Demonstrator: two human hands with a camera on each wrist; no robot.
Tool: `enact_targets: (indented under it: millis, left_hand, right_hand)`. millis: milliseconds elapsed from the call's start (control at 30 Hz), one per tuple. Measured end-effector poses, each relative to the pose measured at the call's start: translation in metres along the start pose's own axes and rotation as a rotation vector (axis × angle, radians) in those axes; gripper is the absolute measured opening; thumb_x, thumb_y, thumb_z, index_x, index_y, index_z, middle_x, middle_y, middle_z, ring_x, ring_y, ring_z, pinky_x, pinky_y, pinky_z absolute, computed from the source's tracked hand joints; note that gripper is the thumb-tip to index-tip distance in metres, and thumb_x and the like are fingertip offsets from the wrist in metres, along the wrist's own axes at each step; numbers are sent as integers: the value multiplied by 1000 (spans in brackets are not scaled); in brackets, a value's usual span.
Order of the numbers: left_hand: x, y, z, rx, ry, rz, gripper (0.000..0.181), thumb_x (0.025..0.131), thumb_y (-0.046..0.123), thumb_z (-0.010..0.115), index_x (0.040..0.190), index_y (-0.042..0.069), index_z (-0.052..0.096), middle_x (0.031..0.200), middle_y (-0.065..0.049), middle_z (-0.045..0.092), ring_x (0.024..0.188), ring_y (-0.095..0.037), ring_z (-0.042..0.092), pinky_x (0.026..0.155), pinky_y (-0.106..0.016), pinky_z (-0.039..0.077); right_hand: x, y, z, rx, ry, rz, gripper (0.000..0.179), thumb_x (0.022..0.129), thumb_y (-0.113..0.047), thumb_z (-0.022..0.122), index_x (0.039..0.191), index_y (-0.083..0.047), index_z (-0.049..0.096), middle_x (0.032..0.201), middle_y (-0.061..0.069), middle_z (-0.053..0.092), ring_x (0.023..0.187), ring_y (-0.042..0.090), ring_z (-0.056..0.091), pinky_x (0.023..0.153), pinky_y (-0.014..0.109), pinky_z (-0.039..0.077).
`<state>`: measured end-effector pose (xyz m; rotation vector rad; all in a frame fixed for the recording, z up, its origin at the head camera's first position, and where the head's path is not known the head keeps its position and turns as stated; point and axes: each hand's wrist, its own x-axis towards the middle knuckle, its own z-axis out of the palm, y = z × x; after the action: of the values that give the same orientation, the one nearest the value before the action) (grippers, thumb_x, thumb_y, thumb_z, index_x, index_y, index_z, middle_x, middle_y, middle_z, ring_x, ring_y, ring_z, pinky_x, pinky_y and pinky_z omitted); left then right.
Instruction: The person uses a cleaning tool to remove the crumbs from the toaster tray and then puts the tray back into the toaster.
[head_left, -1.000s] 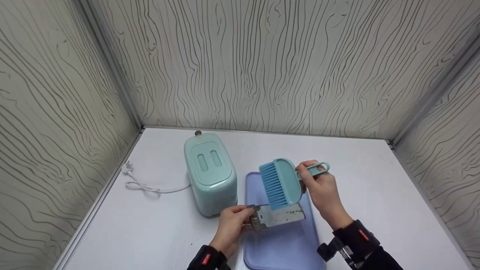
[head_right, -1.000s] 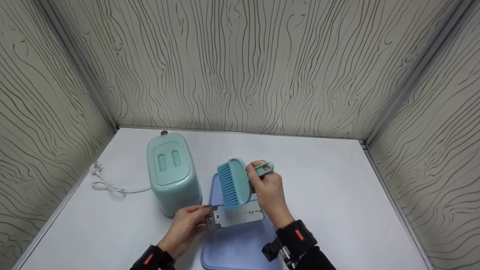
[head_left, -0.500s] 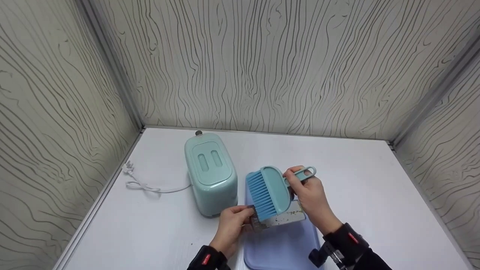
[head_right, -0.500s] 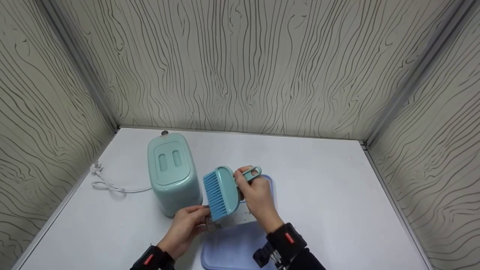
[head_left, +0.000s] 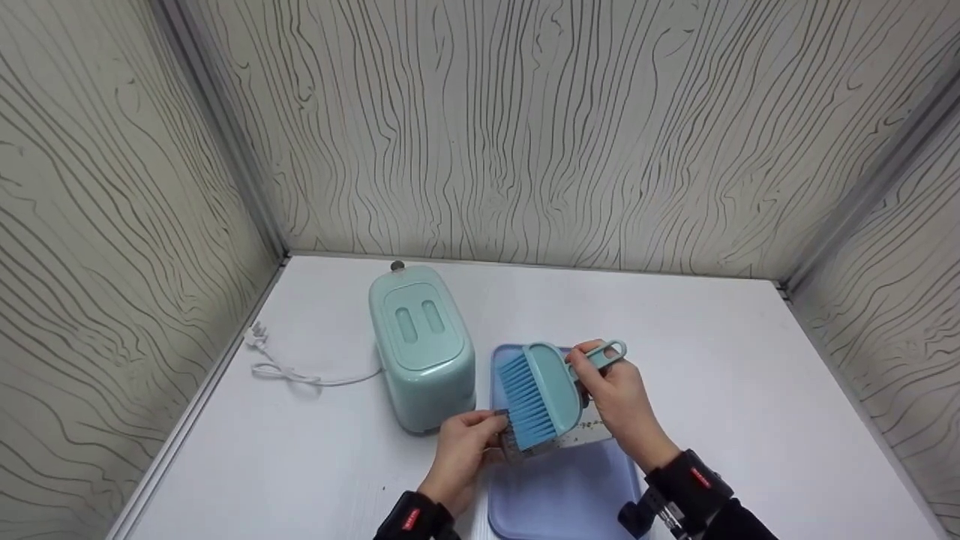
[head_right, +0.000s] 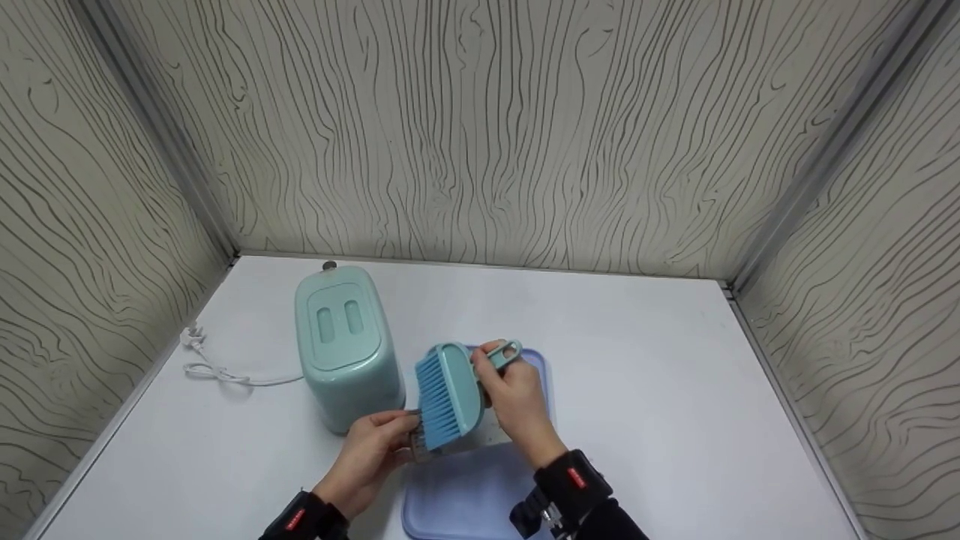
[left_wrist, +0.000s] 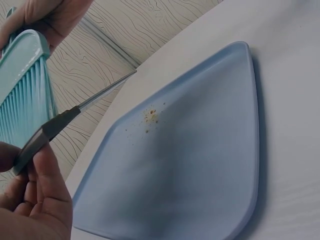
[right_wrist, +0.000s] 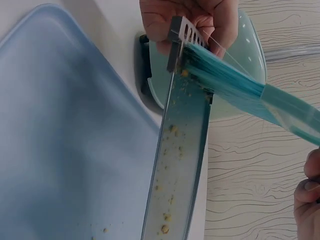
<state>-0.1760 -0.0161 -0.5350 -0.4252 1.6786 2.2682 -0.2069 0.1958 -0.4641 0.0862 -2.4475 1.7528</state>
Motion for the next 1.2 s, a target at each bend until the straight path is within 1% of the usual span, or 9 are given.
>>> enact_targets:
  millis: [267,433,567,700,833,1200]
  left_hand:
    - [-2,-1,-1,-10,-18,25,30,90,14,71,113,-5,70,91,-8,72,75,-15,64,65,-27,56]
    - [-3,1,-2,23,-10,7,31,90,16,71,115,-3,71,96,-9,72,80,-15,65,68,-28,56]
    - [-4,3,-4,39,0,-5,30,91,17,70,115,-2,71,99,-9,71,83,-17,64,71,-28,56]
    - [-3,2,-4,37,-6,6,30,91,16,69,115,-3,71,98,-10,72,81,-17,65,70,-29,57]
    - [-2,1,-4,35,-12,16,30,91,15,69,115,-3,71,96,-9,72,79,-16,66,69,-29,57]
    - [-2,-1,-7,15,-10,44,30,90,13,71,114,-4,70,92,-9,72,75,-16,66,68,-28,57]
  right_hand:
    - [2,8,-4,-19,4,5,17,102,-26,64,103,-10,68,74,2,54,68,14,52,59,23,44]
    - [4,11,-10,-32,14,-19,18,102,-27,64,103,-10,69,74,2,56,67,14,53,59,23,46]
    - [5,14,-15,-24,19,-18,19,102,-27,64,103,-8,68,73,3,57,65,14,53,57,23,47]
    - [6,16,-20,-35,42,-10,19,102,-26,64,104,-7,69,74,4,58,64,13,53,56,24,46]
    - [7,19,-25,-69,63,-5,19,102,-26,64,105,-8,69,78,3,60,67,13,53,57,23,46]
    - [9,27,-39,-129,82,0,22,103,-28,62,108,-7,69,73,3,58,62,13,54,56,25,48]
